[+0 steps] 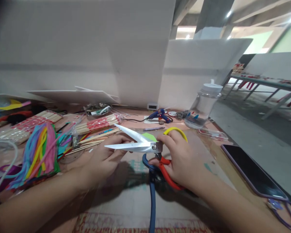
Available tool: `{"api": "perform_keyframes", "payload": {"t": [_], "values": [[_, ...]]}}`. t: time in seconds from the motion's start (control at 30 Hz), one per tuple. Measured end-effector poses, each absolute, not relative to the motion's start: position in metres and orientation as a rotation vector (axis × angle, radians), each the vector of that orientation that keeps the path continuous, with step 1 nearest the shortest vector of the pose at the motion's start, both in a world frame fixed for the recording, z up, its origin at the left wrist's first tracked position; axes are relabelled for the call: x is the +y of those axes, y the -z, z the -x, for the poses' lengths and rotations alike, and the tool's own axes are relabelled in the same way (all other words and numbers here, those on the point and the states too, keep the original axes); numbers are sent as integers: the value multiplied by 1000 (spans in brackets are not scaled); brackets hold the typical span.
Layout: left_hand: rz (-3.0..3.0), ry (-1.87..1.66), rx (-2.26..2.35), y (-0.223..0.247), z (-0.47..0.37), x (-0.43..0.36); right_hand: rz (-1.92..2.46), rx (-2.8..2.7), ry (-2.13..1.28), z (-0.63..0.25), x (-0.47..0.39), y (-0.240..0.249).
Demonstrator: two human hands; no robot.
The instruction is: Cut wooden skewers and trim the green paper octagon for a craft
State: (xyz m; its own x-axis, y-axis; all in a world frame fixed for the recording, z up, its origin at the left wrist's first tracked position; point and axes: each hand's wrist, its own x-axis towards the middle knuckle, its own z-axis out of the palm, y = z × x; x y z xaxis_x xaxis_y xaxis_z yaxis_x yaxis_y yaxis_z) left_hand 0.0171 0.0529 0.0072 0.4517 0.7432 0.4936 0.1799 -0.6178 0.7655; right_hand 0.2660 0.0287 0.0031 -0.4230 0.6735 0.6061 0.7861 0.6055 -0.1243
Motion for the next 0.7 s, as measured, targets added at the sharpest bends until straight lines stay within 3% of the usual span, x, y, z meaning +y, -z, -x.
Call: {"api": "perform_keyframes", "payload": {"t": [0.7], "values": [[-2236,-1259,692,-4,-16,53,1068,-2283,248,-258,24,-9]]}}
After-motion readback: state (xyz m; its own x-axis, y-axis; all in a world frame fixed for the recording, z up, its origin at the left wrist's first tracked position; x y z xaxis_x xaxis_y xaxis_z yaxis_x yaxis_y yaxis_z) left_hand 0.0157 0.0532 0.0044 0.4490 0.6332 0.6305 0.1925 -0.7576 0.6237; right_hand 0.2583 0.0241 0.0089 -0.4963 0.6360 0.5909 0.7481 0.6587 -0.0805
